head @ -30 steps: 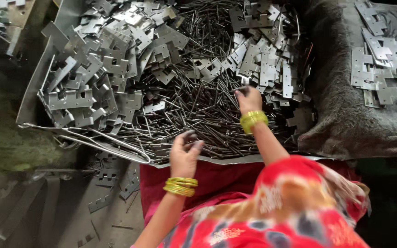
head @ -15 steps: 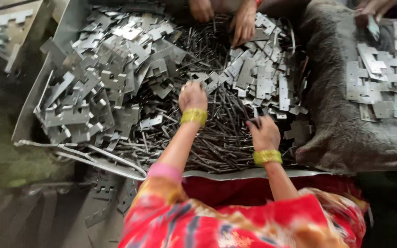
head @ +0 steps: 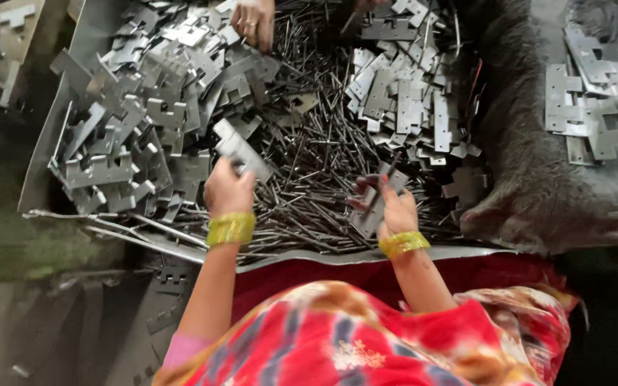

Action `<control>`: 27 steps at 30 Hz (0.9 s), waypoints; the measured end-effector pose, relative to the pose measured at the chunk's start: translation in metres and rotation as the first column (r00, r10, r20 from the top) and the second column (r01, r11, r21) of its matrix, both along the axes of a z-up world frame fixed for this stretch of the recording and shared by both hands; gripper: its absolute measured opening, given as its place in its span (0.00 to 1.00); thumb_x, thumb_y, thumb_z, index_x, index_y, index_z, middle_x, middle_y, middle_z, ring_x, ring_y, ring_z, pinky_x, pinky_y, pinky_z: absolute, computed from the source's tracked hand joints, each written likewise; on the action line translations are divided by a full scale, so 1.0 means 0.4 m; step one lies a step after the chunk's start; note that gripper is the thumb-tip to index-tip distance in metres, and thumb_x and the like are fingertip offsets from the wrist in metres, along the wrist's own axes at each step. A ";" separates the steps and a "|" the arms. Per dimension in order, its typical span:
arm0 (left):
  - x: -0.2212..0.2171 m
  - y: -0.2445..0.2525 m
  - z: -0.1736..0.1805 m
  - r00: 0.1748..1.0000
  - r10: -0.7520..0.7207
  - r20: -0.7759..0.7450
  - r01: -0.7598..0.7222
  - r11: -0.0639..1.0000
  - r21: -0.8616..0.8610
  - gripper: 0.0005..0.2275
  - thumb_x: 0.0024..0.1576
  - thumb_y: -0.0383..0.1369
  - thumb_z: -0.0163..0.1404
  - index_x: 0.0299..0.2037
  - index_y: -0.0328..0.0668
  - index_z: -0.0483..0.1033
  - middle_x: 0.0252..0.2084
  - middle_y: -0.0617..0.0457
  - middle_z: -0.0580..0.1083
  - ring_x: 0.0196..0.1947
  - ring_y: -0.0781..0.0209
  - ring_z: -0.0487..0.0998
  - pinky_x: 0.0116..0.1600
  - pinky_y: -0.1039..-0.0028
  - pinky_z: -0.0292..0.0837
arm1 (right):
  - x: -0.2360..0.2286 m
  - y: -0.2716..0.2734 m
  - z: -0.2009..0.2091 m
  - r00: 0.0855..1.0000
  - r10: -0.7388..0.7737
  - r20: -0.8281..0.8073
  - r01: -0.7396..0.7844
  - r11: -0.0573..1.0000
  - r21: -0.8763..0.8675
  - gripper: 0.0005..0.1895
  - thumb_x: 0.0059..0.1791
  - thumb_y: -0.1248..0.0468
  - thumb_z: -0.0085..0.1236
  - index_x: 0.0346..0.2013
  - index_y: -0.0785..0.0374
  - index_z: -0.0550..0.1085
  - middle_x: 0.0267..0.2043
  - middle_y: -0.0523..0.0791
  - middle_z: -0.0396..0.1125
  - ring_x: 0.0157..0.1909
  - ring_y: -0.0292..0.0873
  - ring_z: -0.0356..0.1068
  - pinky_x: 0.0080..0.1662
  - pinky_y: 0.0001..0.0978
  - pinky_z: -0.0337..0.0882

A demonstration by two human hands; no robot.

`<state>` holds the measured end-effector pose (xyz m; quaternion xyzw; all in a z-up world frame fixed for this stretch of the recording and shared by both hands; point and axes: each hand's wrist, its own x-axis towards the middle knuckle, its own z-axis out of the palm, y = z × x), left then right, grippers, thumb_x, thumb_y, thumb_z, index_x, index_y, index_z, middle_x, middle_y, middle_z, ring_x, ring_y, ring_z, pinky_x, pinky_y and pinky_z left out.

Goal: The person repeatedly picks up small metal brackets and nails from a large bin and inserts the nails into the bracket holes by hand. The assembled units are placed into a pile on the right side of the workspace.

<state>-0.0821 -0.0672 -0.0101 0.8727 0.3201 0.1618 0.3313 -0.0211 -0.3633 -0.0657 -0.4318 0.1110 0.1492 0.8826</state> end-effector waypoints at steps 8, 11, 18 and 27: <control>-0.245 -0.007 0.038 0.998 0.033 -0.050 -0.038 0.994 -0.107 0.16 0.52 0.30 0.56 0.51 0.41 0.77 0.36 0.44 0.81 0.38 0.45 0.82 0.47 0.57 0.74 | -0.027 0.085 -0.027 0.973 0.128 -0.194 -0.115 0.990 0.077 0.12 0.55 0.60 0.47 0.47 0.66 0.70 0.43 0.56 0.74 0.42 0.56 0.77 0.44 0.55 0.80; -0.212 -0.017 0.054 0.983 -0.176 0.049 0.181 0.895 -0.408 0.10 0.54 0.30 0.57 0.46 0.44 0.81 0.39 0.47 0.81 0.39 0.51 0.83 0.48 0.62 0.78 | -0.040 0.076 -0.019 0.959 0.102 -0.265 -0.102 0.995 0.016 0.16 0.56 0.54 0.45 0.43 0.65 0.70 0.41 0.57 0.74 0.39 0.57 0.77 0.40 0.55 0.79; -0.048 -0.090 0.069 0.839 -0.542 0.046 0.488 0.787 0.377 0.05 0.47 0.31 0.61 0.31 0.40 0.82 0.35 0.44 0.79 0.39 0.43 0.79 0.47 0.58 0.73 | -0.014 0.033 -0.058 0.990 0.004 -0.144 -0.019 0.995 -0.101 0.08 0.53 0.67 0.53 0.46 0.65 0.73 0.42 0.54 0.74 0.40 0.53 0.76 0.40 0.56 0.81; 0.139 -0.376 0.127 0.844 -0.521 0.128 0.528 0.767 -0.364 0.10 0.53 0.32 0.58 0.43 0.45 0.83 0.40 0.50 0.81 0.37 0.56 0.85 0.45 0.69 0.79 | 0.039 -0.024 -0.046 0.904 -0.015 -0.427 0.069 0.991 0.112 0.37 0.54 0.34 0.33 0.56 0.62 0.70 0.53 0.48 0.71 0.50 0.48 0.73 0.53 0.49 0.72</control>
